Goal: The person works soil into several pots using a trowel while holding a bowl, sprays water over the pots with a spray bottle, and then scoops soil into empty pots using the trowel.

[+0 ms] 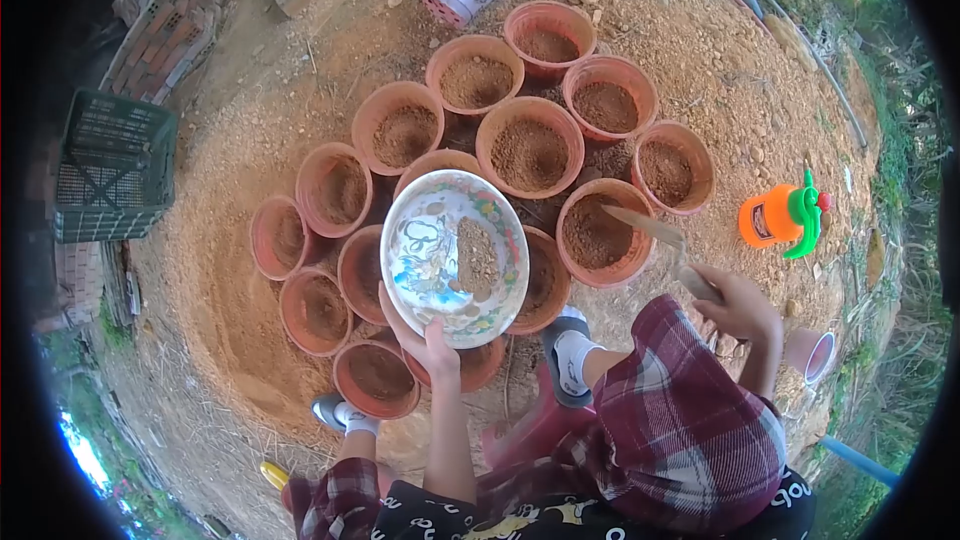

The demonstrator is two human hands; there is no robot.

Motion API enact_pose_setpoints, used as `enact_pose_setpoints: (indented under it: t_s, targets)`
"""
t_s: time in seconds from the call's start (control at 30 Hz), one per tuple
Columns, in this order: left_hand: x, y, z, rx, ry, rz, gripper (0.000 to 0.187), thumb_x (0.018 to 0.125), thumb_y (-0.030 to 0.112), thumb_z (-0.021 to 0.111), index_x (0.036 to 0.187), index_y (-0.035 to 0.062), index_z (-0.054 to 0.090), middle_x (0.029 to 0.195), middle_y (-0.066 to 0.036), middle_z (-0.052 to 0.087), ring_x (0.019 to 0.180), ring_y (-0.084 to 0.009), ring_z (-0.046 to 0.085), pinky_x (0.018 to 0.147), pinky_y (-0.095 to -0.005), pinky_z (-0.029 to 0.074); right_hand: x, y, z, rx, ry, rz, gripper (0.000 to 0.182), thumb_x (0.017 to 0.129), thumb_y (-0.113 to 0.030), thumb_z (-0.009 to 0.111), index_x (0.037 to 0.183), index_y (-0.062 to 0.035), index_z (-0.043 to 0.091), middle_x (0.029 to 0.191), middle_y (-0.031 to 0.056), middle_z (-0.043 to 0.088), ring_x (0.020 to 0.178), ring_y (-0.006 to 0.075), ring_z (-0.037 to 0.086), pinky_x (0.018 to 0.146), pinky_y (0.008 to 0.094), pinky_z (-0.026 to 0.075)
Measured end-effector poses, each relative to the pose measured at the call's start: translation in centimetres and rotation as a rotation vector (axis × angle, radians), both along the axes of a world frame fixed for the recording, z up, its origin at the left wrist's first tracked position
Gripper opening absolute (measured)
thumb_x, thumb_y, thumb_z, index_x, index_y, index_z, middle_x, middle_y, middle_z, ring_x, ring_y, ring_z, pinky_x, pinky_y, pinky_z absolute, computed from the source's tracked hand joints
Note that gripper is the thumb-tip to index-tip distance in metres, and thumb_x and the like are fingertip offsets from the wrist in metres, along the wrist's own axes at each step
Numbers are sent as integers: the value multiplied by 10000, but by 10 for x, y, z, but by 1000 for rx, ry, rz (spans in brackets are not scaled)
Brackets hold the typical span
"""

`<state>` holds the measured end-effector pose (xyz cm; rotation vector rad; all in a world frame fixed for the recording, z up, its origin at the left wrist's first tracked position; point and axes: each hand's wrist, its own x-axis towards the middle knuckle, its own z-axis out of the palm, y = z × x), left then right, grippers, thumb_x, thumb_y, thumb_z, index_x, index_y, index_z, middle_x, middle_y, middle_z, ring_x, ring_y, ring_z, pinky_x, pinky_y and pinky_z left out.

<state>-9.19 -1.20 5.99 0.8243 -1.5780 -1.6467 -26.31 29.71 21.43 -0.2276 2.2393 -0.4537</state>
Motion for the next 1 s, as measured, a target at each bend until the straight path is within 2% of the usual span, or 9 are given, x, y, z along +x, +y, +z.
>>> enact_pose_setpoints:
  t_s: [0.23, 0.3, 0.33, 0.4, 0.47, 0.57, 0.6, 0.67, 1.0]
  targets:
    - [-23, -13, 9, 64, 101, -80, 844, 659, 114, 561, 1383, -39, 155, 1343, -219, 320, 1240, -300, 348, 1038, -385, 263, -12, 9, 9, -410, -366, -133, 386, 881, -175, 471, 1219, 9, 444, 680, 38, 563, 516, 141, 532, 472, 281, 445]
    - [-29, -15, 13, 38, 146, -118, 851, 663, 124, 572, 1385, -36, 149, 1339, -221, 324, 1236, -301, 353, 1033, -384, 272, -13, -1, -7, -629, -671, -144, 490, 877, -158, 502, 1295, 51, 353, 824, 59, 597, 616, 107, 566, 546, 236, 473]
    - [-35, -14, 19, 4, 154, -144, 860, 667, 132, 578, 1387, -36, 137, 1329, -228, 336, 1222, -303, 372, 1022, -383, 288, -11, -6, -21, -629, -672, -145, 490, 877, -158, 502, 1295, 51, 353, 824, 59, 597, 616, 107, 566, 546, 236, 473]
    - [-38, -11, 24, -32, 160, -173, 869, 671, 140, 584, 1388, -35, 125, 1318, -235, 347, 1207, -305, 390, 1010, -382, 305, -5, -17, -45, -671, -535, -90, 459, 886, -120, 489, 1291, 58, 365, 1026, 74, 585, 862, 109, 560, 751, 238, 464]
    - [-39, -7, 27, -32, 140, -202, 884, 675, 152, 592, 1388, -38, 106, 1296, -243, 372, 1179, -309, 423, 994, -380, 326, -7, -25, -43, -557, -713, -229, 421, 885, -73, 474, 1281, 49, 401, 1170, 77, 535, 1026, 111, 492, 891, 243, 394]
    - [-38, -1, 28, 15, 172, -202, 890, 678, 153, 596, 1391, -35, 96, 1283, -245, 386, 1167, -309, 435, 987, -380, 337, -5, -30, -52, -519, -630, -288, 417, 875, -53, 476, 1278, 38, 421, 1169, 76, 541, 990, 114, 514, 868, 244, 409]
    - [-38, 2, 28, 51, 199, -195, 894, 677, 153, 601, 1391, -35, 97, 1284, -244, 385, 1171, -309, 432, 989, -379, 333, -4, -27, -59, -570, -679, -277, 456, 879, -102, 468, 1315, -2, 378, 924, 59, 549, 718, 100, 504, 627, 223, 404]
    - [-37, 5, 26, 67, 203, -194, 901, 670, 153, 608, 1388, -43, 100, 1295, -245, 371, 1180, -308, 422, 995, -381, 327, -3, -22, -69, -619, -731, -269, 497, 884, -151, 460, 1352, -42, 335, 679, 41, 556, 445, 86, 494, 385, 203, 399]
    - [-17, 8, -26, 278, 153, -46, 714, 724, 185, 516, 1332, -57, 231, 1326, -192, 337, 1209, -289, 373, 1016, -387, 294, 0, 19, -77, -812, -910, -526, 536, 849, -210, 527, 1277, 67, 361, 636, 113, 502, 375, 114, 429, 303, 209, 325]
